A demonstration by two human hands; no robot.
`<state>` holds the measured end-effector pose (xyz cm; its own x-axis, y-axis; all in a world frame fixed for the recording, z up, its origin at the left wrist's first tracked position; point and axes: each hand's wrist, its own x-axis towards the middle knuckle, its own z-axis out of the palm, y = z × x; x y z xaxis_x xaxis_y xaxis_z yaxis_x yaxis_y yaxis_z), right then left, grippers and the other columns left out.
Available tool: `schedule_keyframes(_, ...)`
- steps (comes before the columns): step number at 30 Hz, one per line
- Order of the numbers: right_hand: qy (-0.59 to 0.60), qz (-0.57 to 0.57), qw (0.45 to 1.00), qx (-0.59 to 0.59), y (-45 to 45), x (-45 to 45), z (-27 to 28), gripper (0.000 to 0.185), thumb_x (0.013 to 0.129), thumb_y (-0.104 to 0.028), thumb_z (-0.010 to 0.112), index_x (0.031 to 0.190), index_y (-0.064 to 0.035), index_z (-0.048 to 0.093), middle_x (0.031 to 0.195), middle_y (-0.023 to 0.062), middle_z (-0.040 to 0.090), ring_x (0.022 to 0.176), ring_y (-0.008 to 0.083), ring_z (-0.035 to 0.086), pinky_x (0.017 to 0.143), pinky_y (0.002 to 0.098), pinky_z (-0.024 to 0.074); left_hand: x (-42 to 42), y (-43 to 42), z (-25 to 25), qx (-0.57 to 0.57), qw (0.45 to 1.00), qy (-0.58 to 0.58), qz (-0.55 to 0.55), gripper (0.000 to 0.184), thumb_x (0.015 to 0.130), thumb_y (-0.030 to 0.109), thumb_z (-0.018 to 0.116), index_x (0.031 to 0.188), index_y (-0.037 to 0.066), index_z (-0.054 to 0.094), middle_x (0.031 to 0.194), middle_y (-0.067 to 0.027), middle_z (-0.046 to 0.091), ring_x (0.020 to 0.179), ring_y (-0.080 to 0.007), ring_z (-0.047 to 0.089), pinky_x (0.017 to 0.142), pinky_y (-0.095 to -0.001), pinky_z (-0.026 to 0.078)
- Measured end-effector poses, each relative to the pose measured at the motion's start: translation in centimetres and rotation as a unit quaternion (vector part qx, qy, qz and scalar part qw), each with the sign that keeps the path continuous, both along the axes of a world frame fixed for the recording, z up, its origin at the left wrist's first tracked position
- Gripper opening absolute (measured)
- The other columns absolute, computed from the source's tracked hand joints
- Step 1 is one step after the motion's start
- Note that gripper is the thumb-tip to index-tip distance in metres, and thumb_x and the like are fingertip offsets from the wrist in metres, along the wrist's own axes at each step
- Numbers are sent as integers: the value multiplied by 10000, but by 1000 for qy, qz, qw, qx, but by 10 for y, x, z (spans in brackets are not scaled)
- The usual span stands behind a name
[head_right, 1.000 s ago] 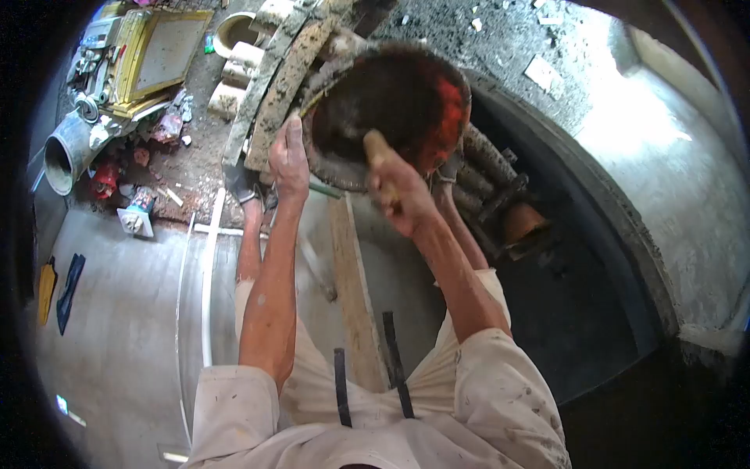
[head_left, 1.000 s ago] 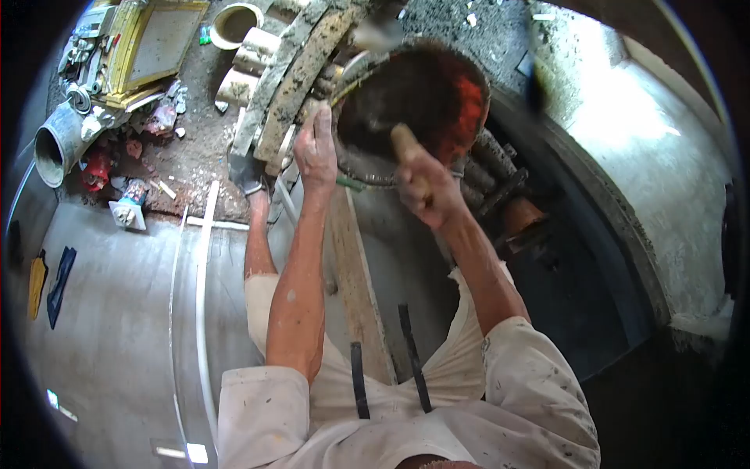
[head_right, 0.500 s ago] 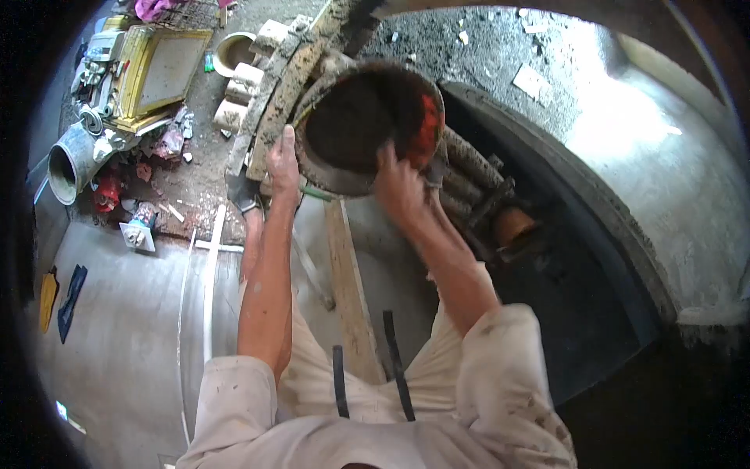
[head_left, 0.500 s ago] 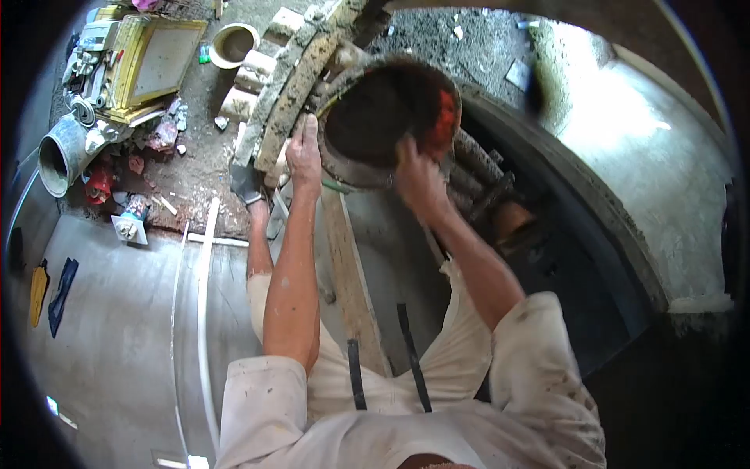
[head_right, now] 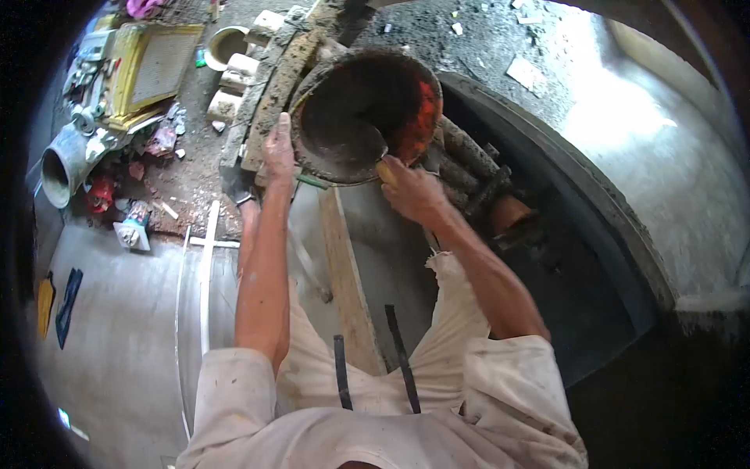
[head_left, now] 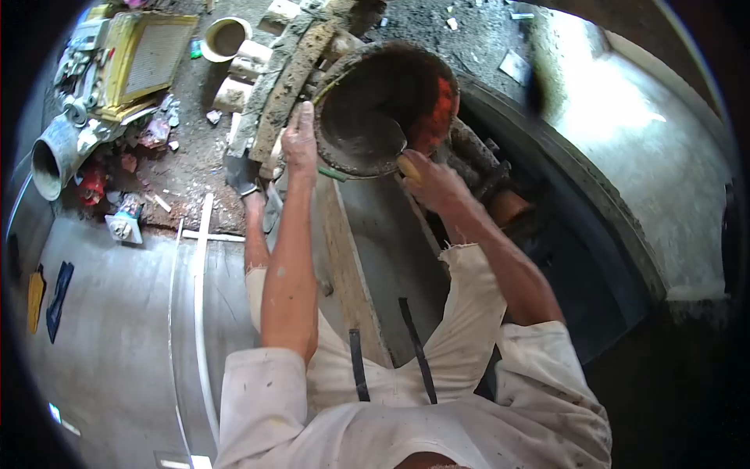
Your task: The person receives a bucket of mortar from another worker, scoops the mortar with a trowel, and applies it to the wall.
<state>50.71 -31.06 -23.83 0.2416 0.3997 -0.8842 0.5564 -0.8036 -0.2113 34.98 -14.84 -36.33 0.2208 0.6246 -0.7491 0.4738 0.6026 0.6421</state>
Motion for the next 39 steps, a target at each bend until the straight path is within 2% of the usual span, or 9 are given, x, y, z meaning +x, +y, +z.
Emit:
schedule_keyframes(6,-101,-80,991,-20,22,-7,-26,416,794,-236,508,1194,-185,402,933,218,592,860,390,574,725,467,455,4,2,-17,25,999,23,7,554,835,443,535,1090,-47,557,1041,-127,603,962,-174,533,874,-268,386)
schedule_keyframes(13,8,-33,999,10,26,21,1,455,761,-215,542,1194,-179,405,965,226,569,824,405,566,691,470,465,-2,2,-9,18,1000,7,2,566,836,465,514,1075,-45,565,1042,-171,595,949,-239,545,867,-293,388)
schedule_keyframes(15,-125,-57,989,-53,18,-12,-24,336,815,-232,452,1148,-191,447,874,190,615,853,375,582,735,464,447,3,3,-4,13,1000,7,6,570,841,471,500,1073,-45,565,1040,-179,594,951,-249,543,868,-293,387)
schedule_keyframes(19,15,73,997,5,17,8,-13,336,809,-216,429,1141,-174,459,888,227,599,862,347,589,742,455,461,-3,6,-9,24,999,-4,-34,551,854,453,486,1083,-43,558,1054,-179,591,979,-237,541,875,-290,385)
schedule_keyframes(25,-130,-70,988,-48,18,-11,-29,425,786,-262,526,1192,-186,426,872,230,594,797,386,595,676,483,478,6,12,-4,34,999,9,-37,546,853,448,492,1088,-40,554,1058,-171,591,1000,-227,537,881,-289,382)
schedule_keyframes(28,-45,48,998,2,18,-12,2,368,788,-235,494,1150,-202,436,871,221,590,816,380,584,709,466,464,4,4,-1,-20,1000,11,13,512,858,415,510,1097,-36,552,1045,-124,602,966,-181,536,856,-266,394)
schedule_keyframes(33,-94,-52,992,73,22,17,-14,374,810,-211,482,1177,-175,424,913,227,587,783,399,593,664,488,464,2,10,9,-12,999,36,-13,515,848,428,522,1092,-25,562,992,-113,618,892,-173,540,821,-274,402)
schedule_keyframes(35,-107,-14,992,-68,18,-18,-30,413,776,-224,511,1177,-189,420,906,161,604,826,366,585,707,447,460,7,7,-1,30,999,37,-13,528,842,431,530,1080,-39,565,992,-111,619,901,-177,545,827,-272,401)
schedule_keyframes(39,37,83,996,-20,35,28,18,354,779,-228,507,1122,-191,428,837,211,600,780,362,602,654,463,473,-1,0,-13,-53,995,-50,62,526,848,418,532,1063,-61,570,996,-102,612,913,-161,535,837,-261,395)
